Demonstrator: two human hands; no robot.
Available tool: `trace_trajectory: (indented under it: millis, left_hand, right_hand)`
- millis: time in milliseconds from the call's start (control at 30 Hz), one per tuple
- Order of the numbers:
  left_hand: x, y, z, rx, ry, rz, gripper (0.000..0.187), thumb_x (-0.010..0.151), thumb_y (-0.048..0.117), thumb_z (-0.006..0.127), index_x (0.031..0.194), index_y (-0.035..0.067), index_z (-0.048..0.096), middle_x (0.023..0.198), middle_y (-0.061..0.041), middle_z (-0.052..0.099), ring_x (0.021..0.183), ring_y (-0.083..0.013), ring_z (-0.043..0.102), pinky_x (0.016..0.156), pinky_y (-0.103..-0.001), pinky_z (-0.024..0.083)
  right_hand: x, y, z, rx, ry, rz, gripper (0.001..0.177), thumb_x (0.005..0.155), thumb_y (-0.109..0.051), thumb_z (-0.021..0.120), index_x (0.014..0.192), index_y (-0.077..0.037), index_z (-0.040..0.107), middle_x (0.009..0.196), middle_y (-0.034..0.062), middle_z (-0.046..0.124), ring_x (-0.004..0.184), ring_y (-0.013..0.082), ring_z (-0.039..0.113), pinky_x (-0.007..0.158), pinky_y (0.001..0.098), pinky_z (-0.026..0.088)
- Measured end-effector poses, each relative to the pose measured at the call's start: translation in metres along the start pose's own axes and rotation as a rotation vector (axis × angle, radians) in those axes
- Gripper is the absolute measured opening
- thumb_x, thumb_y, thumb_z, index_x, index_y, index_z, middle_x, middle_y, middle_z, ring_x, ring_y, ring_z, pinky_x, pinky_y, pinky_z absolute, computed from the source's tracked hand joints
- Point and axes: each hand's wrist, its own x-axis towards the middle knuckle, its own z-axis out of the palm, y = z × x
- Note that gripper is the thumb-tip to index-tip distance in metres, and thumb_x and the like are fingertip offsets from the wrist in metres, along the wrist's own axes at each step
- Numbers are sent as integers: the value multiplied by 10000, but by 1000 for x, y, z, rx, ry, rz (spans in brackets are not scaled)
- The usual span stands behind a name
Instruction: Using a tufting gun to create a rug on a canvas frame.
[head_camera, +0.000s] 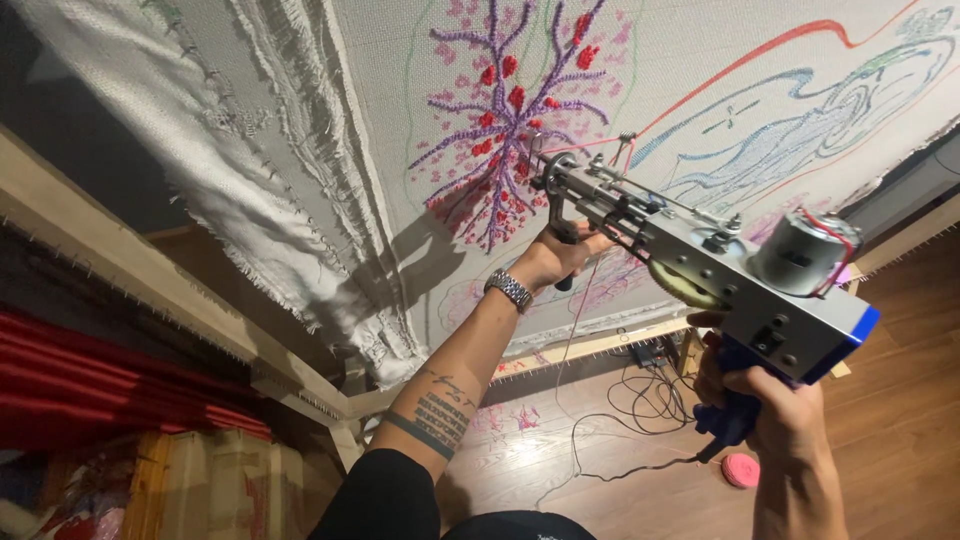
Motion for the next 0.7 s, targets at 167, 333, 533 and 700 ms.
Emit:
trace_trajectory:
  millis: [167,333,533,700]
  left_hand:
    - [-5,15,0,151,-13,33,262,729,311,679,812,63,675,592,-9,561,425,-88,455,390,-219,366]
    - [-12,2,0,185,-33,19,329,718,341,682,876,54,716,566,-17,576,437,-86,474,389,-212,351]
    - [3,-35,-5,156,-36,30,332,720,315,688,863,15,693,789,-37,673,476,-107,513,447,-237,435]
    - [4,-27,-8,110,-10,-12,290,721,274,701,842,11,697,633,-28,609,418,-95,457,390,-224,368]
  right_hand:
    - [-7,-10,7,-41,-23,-28,494,625,-2,465,1103,102,534,637,133,537,484,168,428,464,270,359]
    - [-5,9,-15,-45,32,-2,370,630,6,487,984,85,561,680,155,568,484,174,467,448,278,400]
    - [-1,6,12,-14,-43,69,501,594,31,462,1080,100,562,661,127,514,480,164,414,437,258,337]
    - [2,9,19,8,-23,68,505,605,41,446,1097,116,531,747,142,542,489,165,422,438,272,352]
